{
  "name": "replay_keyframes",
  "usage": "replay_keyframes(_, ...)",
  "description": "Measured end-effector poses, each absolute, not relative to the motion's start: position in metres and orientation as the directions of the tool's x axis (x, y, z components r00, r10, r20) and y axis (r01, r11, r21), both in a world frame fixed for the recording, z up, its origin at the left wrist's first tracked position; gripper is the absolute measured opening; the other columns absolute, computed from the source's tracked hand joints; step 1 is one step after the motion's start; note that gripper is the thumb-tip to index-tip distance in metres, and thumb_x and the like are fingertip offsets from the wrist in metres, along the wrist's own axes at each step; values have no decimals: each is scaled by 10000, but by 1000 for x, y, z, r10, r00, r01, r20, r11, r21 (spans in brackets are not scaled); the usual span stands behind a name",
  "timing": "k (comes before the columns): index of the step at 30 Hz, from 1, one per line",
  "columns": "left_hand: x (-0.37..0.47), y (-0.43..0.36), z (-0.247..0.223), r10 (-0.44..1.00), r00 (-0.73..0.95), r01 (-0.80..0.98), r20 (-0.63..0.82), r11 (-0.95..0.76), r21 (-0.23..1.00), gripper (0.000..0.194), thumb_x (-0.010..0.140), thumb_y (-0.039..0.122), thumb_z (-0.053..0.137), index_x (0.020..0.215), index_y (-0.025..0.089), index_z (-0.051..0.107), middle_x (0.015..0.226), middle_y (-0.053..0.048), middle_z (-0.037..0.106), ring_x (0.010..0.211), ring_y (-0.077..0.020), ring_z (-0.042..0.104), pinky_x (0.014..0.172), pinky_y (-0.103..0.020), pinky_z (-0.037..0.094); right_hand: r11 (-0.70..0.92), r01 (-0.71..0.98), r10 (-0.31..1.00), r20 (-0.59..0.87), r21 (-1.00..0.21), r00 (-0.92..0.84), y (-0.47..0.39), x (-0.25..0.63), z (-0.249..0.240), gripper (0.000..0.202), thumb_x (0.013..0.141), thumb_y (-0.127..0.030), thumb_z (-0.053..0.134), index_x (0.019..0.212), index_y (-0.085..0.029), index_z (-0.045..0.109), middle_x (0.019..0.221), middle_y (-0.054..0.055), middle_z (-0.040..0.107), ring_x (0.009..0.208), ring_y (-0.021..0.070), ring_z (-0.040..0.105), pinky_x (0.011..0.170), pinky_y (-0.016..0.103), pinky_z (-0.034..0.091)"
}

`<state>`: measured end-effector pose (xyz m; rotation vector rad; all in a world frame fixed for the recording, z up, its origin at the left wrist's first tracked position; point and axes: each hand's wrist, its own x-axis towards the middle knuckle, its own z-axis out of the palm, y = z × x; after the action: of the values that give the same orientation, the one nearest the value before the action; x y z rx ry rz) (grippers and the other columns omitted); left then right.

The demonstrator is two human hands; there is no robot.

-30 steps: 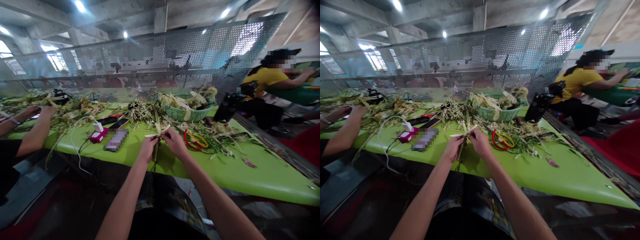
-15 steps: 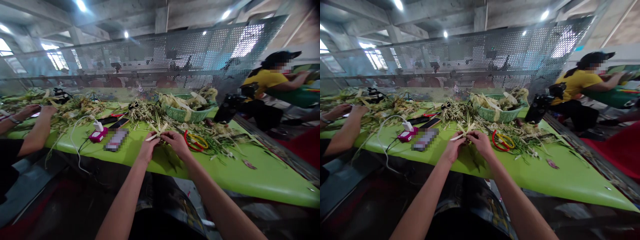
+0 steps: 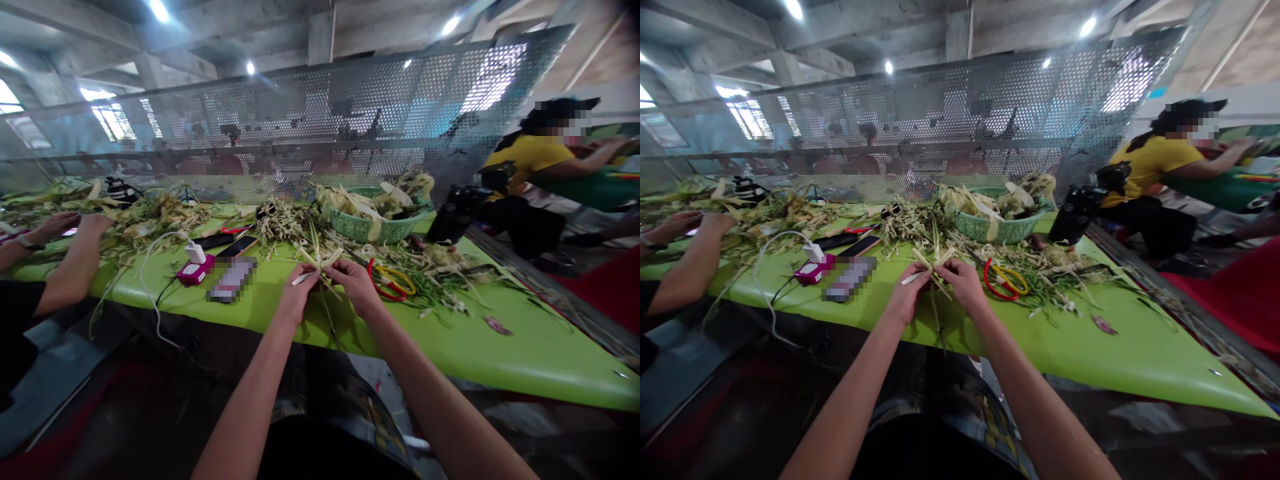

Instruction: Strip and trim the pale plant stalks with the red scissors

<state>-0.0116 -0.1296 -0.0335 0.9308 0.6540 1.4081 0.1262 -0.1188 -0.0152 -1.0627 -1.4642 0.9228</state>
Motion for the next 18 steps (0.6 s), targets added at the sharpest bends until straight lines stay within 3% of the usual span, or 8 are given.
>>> replay_keyframes(7, -12, -132, -32, 974, 137, -382, 183, -119, 916, 227, 695, 319, 732, 832, 164, 639, 718, 17, 594, 647, -95, 498, 629, -218, 373, 421, 332, 892, 452, -845, 22, -121, 126, -13, 213, 722, -354, 653, 631, -182, 566, 608, -26, 495, 615, 134, 431, 594, 264, 335)
replay_keyframes(14, -12, -127, -35, 979, 93, -436, 181, -123, 891, 307, 653, 268, 766, 914, 167, 639, 866, -13, 652, 800, -136, 571, 773, -256, 429, 301, 73, 953, 301, -951, -1, -119, 126, -9, 223, 722, -409, 653, 716, -192, 603, 673, -9, 560, 613, 138, 487, 591, 269, 400)
replay_keyframes(18, -12, -125, -39, 985, 85, -453, 149, -95, 886, 309, 633, 279, 779, 886, 166, 642, 791, -3, 657, 744, -133, 581, 764, -270, 437, 245, -2, 968, 245, -969, -53, -120, 126, -8, 257, 685, -428, 698, 756, -189, 635, 692, 2, 587, 612, 133, 490, 575, 261, 394)
